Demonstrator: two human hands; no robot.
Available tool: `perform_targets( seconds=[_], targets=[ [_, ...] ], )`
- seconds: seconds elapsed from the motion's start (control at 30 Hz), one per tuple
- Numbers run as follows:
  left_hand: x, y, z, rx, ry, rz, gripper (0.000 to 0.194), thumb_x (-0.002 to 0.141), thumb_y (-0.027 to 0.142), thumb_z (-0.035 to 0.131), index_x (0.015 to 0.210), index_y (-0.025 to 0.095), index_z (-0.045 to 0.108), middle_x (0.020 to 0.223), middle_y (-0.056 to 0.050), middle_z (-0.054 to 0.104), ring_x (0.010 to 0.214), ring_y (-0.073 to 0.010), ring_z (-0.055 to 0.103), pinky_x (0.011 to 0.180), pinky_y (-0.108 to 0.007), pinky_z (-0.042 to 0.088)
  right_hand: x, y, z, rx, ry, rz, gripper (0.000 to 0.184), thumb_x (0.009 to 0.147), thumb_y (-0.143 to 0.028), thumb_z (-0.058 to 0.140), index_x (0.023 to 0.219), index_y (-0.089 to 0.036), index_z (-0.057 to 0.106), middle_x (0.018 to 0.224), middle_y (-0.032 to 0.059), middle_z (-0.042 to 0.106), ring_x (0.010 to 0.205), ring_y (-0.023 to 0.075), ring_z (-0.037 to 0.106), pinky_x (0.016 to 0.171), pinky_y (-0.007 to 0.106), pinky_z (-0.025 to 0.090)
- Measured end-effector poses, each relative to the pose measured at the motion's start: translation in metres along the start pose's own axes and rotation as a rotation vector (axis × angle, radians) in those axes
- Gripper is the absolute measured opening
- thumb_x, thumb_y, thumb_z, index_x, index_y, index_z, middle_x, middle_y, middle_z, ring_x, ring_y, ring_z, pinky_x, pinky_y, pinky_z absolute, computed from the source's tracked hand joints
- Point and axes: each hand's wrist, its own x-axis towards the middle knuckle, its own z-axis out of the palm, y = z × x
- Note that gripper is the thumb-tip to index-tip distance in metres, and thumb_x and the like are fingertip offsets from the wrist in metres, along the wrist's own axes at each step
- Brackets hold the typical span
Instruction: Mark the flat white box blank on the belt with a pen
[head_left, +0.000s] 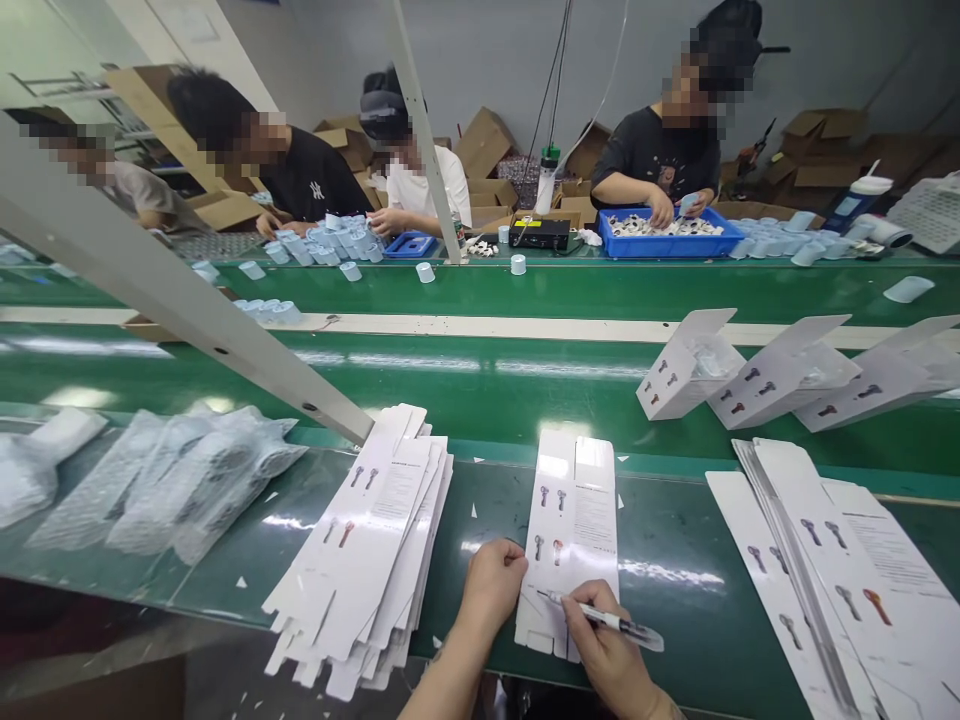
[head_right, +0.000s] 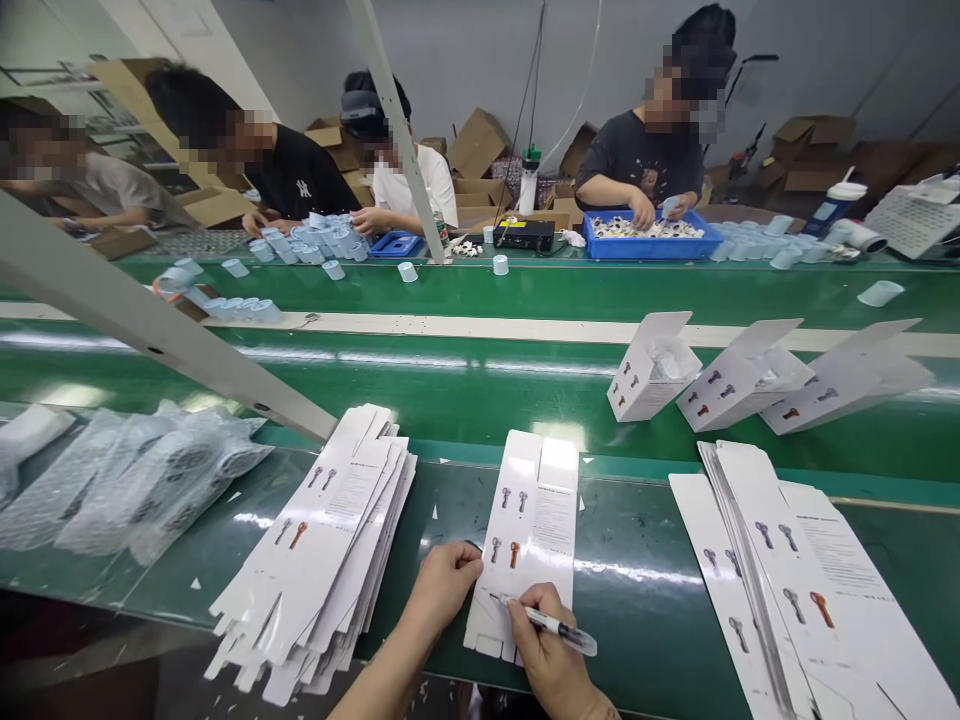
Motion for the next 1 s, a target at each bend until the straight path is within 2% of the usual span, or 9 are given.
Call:
perform_targets(
  seconds=[0.27, 0.4, 0.47, 0.53, 0.67, 0.77, 0.83, 0.9, 1.0],
  targets=[
    [-0.009, -0.001, 0.005, 0.059, 0.048, 0.024, 0.014, 0.075, 0.012, 0.057, 0.075, 0.016, 0.07, 0.071, -0.003, 0.07, 0.072, -0.0177, 0.061, 0.065, -0.026, 0.037, -0.001, 0.002, -0.001, 0.056, -0.014, 0.068, 0.03, 0.09, -0.047, 0.053, 0.073, -0.023, 0.058, 0.064, -0.0004, 0.057, 0.057, 0.0163, 0.056, 0.057, 0.027, 0.047],
    [-0.009, -0.003, 0.008, -0.011, 0.02, -0.007, 0.012, 0.073, 0.012, 0.058, 0.07, 0.016, 0.069, 0.068, -0.003, 0.068, 0.069, -0.0171, 0.062, 0.062, -0.024, 0.039, -0.003, 0.013, -0.001, 0.329, 0.214, 0.248, 0.027, 0.09, -0.046, 0.053, 0.075, -0.024, 0.051, 0.062, -0.0017, 0.053, 0.055, 0.0157, 0.051, 0.052, 0.026, 0.044],
    [-0.006, -0.005, 0.009, -0.046, 0.016, -0.027, 0.014, 0.077, 0.013, 0.055, 0.076, 0.015, 0.069, 0.069, -0.003, 0.068, 0.066, -0.0158, 0.062, 0.061, -0.024, 0.041, -0.002, 0.014, -0.002, 0.494, 0.318, 0.34, 0.027, 0.091, -0.048, 0.05, 0.076, -0.025, 0.046, 0.059, -0.0033, 0.05, 0.048, 0.014, 0.044, 0.044, 0.025, 0.038],
    [-0.003, -0.006, 0.009, -0.077, 0.025, -0.043, 0.017, 0.081, 0.013, 0.051, 0.079, 0.015, 0.068, 0.068, -0.003, 0.068, 0.061, -0.0145, 0.062, 0.06, -0.023, 0.041, 0.001, 0.014, -0.002, 0.601, 0.346, 0.378, 0.028, 0.09, -0.049, 0.049, 0.076, -0.026, 0.044, 0.056, -0.0041, 0.047, 0.042, 0.0129, 0.037, 0.038, 0.024, 0.03],
    [0.0, -0.004, 0.008, -0.131, -0.002, -0.042, 0.015, 0.081, 0.013, 0.052, 0.073, 0.015, 0.065, 0.062, -0.001, 0.064, 0.054, -0.0127, 0.058, 0.057, -0.023, 0.042, 0.005, 0.009, -0.001, 0.662, 0.377, 0.393, 0.029, 0.089, -0.051, 0.05, 0.077, -0.026, 0.042, 0.053, -0.0044, 0.046, 0.037, 0.0124, 0.032, 0.035, 0.026, 0.025],
    [-0.001, 0.0, 0.008, -0.179, -0.021, -0.057, 0.013, 0.079, 0.011, 0.054, 0.074, 0.015, 0.064, 0.058, 0.002, 0.06, 0.05, -0.0114, 0.055, 0.053, -0.022, 0.041, 0.008, 0.004, -0.004, 0.594, 0.494, 0.384, 0.027, 0.09, -0.053, 0.047, 0.084, -0.027, 0.044, 0.054, -0.0049, 0.048, 0.039, 0.0133, 0.035, 0.037, 0.025, 0.029],
    [-0.002, 0.002, 0.009, -0.214, -0.037, -0.074, 0.014, 0.08, 0.01, 0.052, 0.073, 0.014, 0.063, 0.056, 0.003, 0.058, 0.048, -0.0106, 0.054, 0.05, -0.021, 0.04, 0.012, 0.002, -0.01, 0.545, 0.614, 0.375, 0.025, 0.091, -0.052, 0.044, 0.091, -0.026, 0.046, 0.063, -0.0022, 0.054, 0.047, 0.015, 0.043, 0.044, 0.027, 0.038],
    [-0.003, 0.004, 0.009, -0.239, -0.049, -0.084, 0.016, 0.081, 0.011, 0.05, 0.074, 0.014, 0.064, 0.057, 0.002, 0.057, 0.048, -0.0104, 0.053, 0.05, -0.021, 0.041, 0.016, 0.001, -0.018, 0.401, 0.717, 0.397, 0.029, 0.092, -0.051, 0.043, 0.098, -0.024, 0.052, 0.087, 0.0052, 0.062, 0.07, 0.0195, 0.056, 0.063, 0.033, 0.047],
    [-0.002, 0.007, 0.01, -0.24, -0.056, -0.083, 0.019, 0.083, 0.011, 0.048, 0.078, 0.013, 0.067, 0.06, 0.001, 0.06, 0.05, -0.0114, 0.055, 0.052, -0.022, 0.043, 0.021, 0.004, -0.025, 0.113, 0.691, 0.454, 0.041, 0.091, -0.054, 0.044, 0.107, -0.019, 0.06, 0.117, 0.0143, 0.06, 0.108, 0.0305, 0.054, 0.09, 0.045, 0.043]
  ],
)
